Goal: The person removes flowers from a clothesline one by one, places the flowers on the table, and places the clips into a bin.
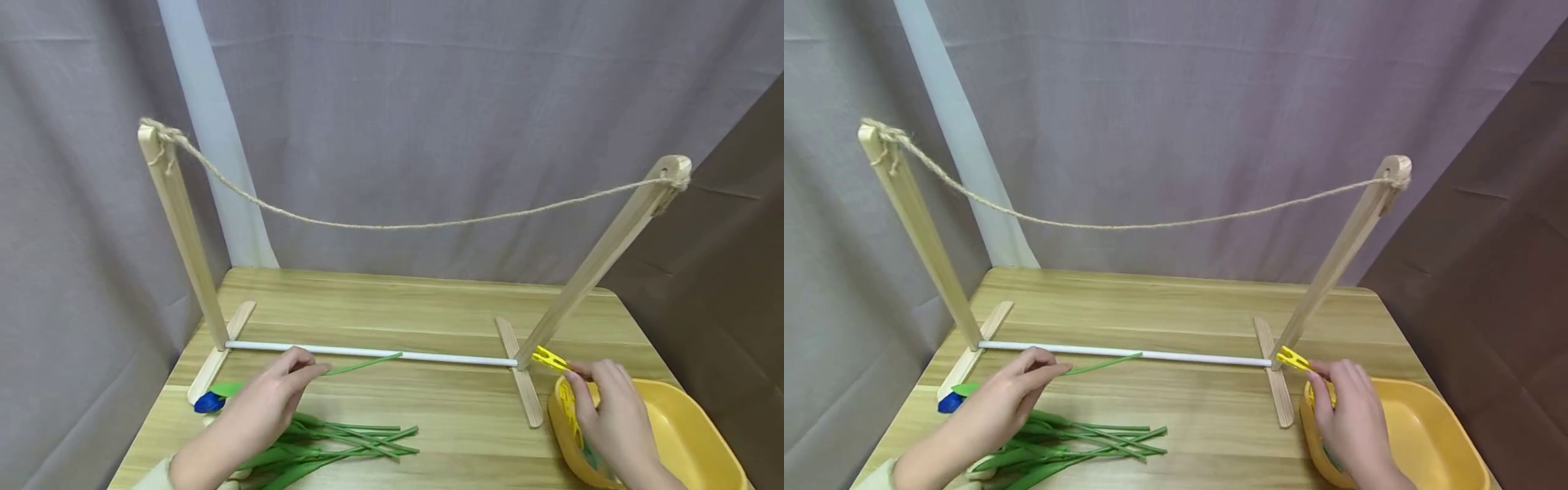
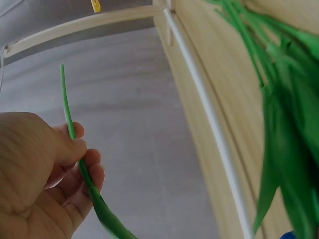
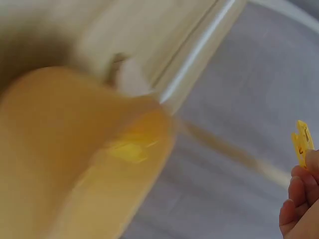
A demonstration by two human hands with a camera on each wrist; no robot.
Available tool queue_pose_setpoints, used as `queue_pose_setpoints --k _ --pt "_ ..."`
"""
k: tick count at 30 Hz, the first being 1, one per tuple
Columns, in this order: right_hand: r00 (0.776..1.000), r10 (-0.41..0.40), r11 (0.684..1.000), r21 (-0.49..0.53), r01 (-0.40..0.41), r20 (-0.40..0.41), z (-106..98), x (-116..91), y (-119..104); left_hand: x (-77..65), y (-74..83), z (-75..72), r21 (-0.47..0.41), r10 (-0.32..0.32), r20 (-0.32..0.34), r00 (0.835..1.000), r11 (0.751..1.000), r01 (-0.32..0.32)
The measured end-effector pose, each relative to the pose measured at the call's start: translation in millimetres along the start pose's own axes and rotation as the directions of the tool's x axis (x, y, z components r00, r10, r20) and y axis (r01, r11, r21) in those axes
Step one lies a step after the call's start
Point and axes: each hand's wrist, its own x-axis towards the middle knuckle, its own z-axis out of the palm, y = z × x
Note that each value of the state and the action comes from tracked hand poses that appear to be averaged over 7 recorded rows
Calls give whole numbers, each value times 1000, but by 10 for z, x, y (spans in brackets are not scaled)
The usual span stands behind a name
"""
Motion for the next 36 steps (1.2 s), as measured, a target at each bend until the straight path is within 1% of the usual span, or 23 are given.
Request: queue_pose_setpoints --k 2,4,8,10,12,15,19,22,24,28,30,31,34,36 --pt "997 76 997 -23 -75 17 -42 -123 99 -23 13 54 -3 2 21 1000 1000 -2" --pt "989 141 989 -44 -140 38 -73 -223 190 -46 23 115 -9 12 37 999 1000 -12" --pt "968 240 969 -85 -234 76 -118 -362 345 -80 55 246 -24 37 85 996 999 -35" --pt "958 273 959 -104 -264 84 -133 -402 401 -87 75 321 -24 54 104 993 998 -52" --pt "953 293 953 -112 -283 83 -143 -430 445 -96 98 400 -21 64 124 990 998 -62" --pt "956 283 956 -105 -275 74 -142 -434 498 -120 126 516 -8 72 151 986 997 -71" --pt "953 294 953 -103 -286 71 -156 -445 582 -154 154 623 -19 54 221 974 998 -51" --pt "940 331 940 -111 -322 76 -183 -456 657 -174 154 666 -26 40 265 964 999 -34" --pt "930 357 930 -120 -346 84 -203 -453 694 -190 140 698 -19 40 263 964 999 -36" --pt "913 399 913 -123 -388 84 -228 -441 742 -218 113 753 4 19 289 957 1000 -21" --pt "909 410 909 -114 -400 80 -231 -442 763 -225 101 764 7 5 312 950 1000 -8" --pt "907 414 908 -108 -405 78 -231 -443 773 -226 99 762 5 -6 334 943 1000 5" --pt "905 418 906 -102 -411 72 -229 -447 790 -237 88 756 -3 -9 339 941 1000 11" --pt "903 423 904 -104 -416 70 -231 -443 791 -244 83 752 -8 -1 324 946 1000 4"
